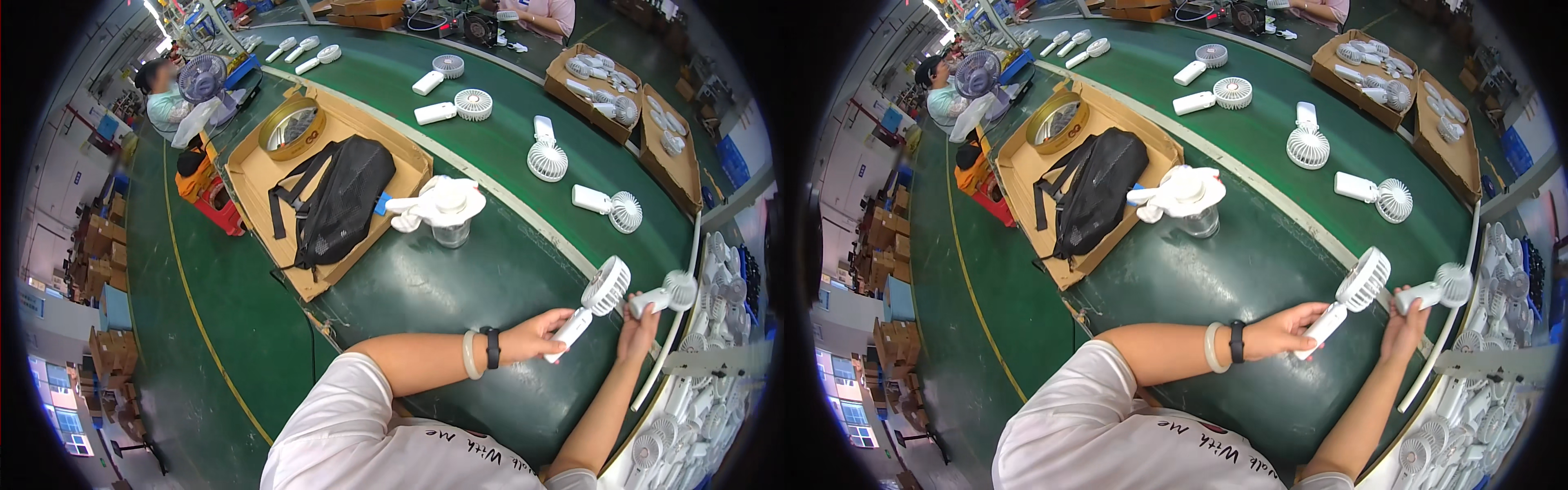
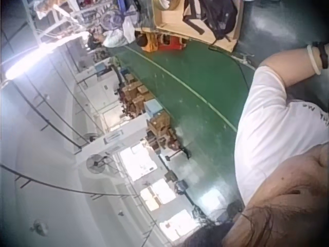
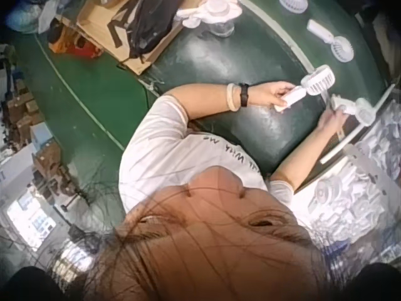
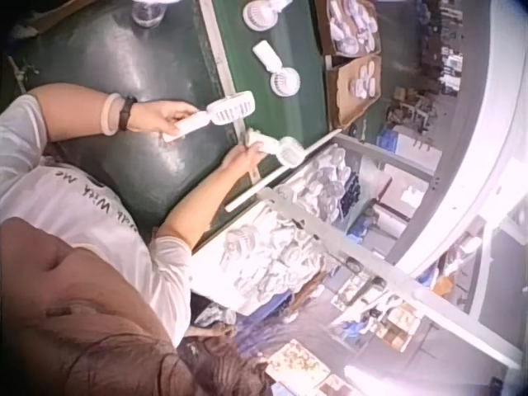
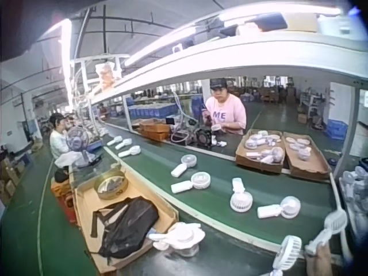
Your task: The person assembles small white portable fans on a green factory table. They pick up fan heads and handles, attach them together, and test the fans by pressing buttons to activate the blades. The person handles multiple units, placing finished fans on the table and picking up new parts to continue the assembly process.
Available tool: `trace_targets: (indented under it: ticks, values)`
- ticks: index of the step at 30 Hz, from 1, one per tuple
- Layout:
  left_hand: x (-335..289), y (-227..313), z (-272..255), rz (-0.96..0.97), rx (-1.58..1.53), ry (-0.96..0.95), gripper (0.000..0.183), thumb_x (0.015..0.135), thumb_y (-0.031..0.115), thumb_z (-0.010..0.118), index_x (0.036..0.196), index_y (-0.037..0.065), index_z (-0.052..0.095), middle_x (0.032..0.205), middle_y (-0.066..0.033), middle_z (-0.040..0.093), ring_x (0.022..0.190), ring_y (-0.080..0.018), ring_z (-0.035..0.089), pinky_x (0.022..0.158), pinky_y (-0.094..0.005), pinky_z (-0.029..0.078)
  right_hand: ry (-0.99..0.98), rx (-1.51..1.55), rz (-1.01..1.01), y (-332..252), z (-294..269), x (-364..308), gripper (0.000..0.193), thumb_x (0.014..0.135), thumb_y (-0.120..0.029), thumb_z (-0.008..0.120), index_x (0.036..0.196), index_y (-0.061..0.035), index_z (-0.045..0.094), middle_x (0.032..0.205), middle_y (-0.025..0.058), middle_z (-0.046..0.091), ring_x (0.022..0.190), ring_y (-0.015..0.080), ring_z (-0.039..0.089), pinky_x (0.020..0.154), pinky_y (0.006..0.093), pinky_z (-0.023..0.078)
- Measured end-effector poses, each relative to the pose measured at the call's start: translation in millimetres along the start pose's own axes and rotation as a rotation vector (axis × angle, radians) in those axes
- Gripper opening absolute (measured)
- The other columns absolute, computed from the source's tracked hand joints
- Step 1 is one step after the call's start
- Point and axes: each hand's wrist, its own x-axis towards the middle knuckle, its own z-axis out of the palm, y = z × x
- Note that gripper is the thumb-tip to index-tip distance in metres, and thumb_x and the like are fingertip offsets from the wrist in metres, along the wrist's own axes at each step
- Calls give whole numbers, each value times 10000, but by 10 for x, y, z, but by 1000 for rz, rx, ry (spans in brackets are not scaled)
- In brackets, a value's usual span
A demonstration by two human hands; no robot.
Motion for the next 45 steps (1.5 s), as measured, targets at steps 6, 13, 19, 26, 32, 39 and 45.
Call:
trace_targets:
  ticks: [6,13,19,26,32,39,45]
  values:
    - [45,-102,-20,91,66,-29,688,774,0,470,1403,66,200,1221,-92,464,995,-157,528,768,-305,502,-75,211,122,-72,212,-778,546,768,30,577,1257,-92,366,1115,132,545,1023,282,560,898,420,471]
    - [-118,-68,155,14,21,98,587,774,147,411,1349,113,301,1045,-55,539,805,-133,554,594,-256,488,-113,232,192,-52,459,-1326,550,713,63,551,1218,-90,393,1016,101,545,847,214,563,761,365,503]
    - [-296,-215,251,7,-250,77,366,935,366,403,1225,145,423,977,-36,587,731,-114,571,523,-254,461,-95,266,237,-41,619,-1581,420,831,-83,571,1205,-112,380,961,87,531,775,183,535,632,302,485]
    - [-454,-109,198,35,-475,-134,439,950,336,360,1296,67,383,1204,-165,520,971,-284,579,789,-456,492,-444,655,317,-103,614,-1569,598,883,-523,444,1344,-168,306,992,109,518,707,216,493,598,342,418]
    - [-414,-61,143,30,-444,-139,356,974,260,310,1260,63,388,1142,-165,543,923,-253,601,766,-419,522,-503,727,377,-39,585,-1534,635,863,-630,352,1325,-196,366,995,121,508,706,227,497,597,354,408]
    - [-417,-40,87,88,-347,-110,429,941,277,427,1300,52,358,1195,-158,515,1003,-252,572,848,-406,488,-503,711,448,17,546,-1489,637,881,-623,308,1345,-188,333,1011,126,509,729,224,515,610,350,424]
    - [-397,-38,141,131,-211,10,537,874,224,580,1319,45,339,1204,-149,503,1033,-243,557,862,-395,478,-463,707,439,15,489,-1464,628,900,-598,280,1359,-171,314,1030,133,511,735,230,515,624,358,433]
